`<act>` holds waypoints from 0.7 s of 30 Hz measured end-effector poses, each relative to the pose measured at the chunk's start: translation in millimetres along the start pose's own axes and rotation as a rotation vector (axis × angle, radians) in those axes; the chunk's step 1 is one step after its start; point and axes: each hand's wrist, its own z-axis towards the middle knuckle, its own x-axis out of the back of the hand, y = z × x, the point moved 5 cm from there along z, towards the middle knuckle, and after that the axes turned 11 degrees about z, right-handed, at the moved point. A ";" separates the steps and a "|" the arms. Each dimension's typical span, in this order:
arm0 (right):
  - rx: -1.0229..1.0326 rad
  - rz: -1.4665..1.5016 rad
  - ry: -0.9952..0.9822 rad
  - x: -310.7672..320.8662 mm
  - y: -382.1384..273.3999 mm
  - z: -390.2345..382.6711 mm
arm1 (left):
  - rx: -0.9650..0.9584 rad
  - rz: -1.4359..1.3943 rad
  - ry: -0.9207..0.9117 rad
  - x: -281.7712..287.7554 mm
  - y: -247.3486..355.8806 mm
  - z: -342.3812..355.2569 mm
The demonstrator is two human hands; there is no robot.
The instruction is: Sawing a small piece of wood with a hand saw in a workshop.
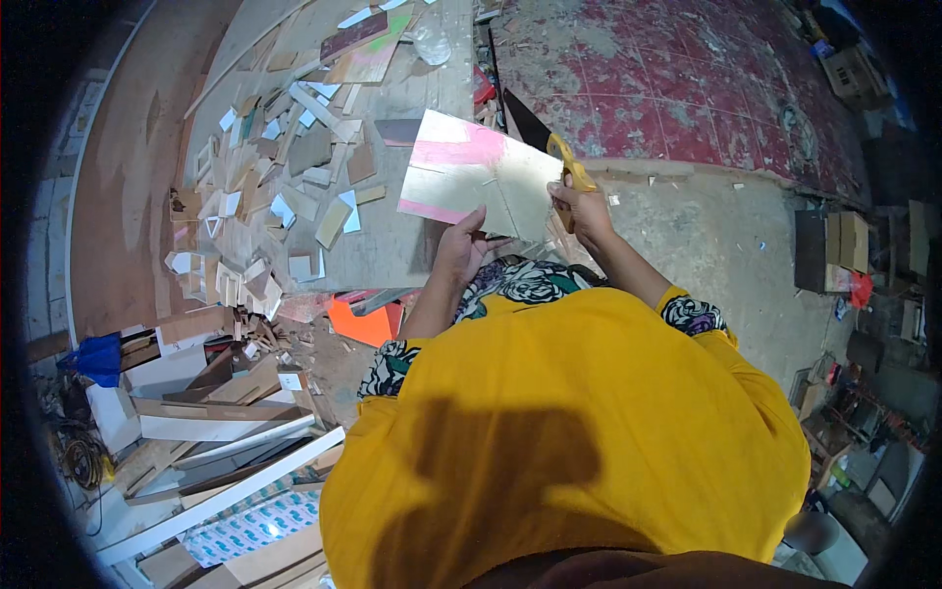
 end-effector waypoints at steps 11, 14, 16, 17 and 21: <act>0.213 -0.246 -0.069 -20.2 -26.4 -7.4 | -0.123 0.279 0.170 8.5 8.1 3.9; 0.251 -0.394 -0.091 -27.5 -30.9 -14.6 | -0.135 0.164 0.115 5.4 12.4 2.9; 0.288 -0.420 -0.090 -23.9 -27.7 -14.6 | -0.089 0.129 0.130 4.2 11.4 -3.5; 0.318 -0.449 -0.090 -21.9 -25.4 -15.0 | -0.090 0.137 0.123 3.6 14.3 -5.5; 0.356 -0.386 -0.089 -22.0 -12.1 -20.1 | -0.053 0.210 0.099 8.8 23.8 -8.6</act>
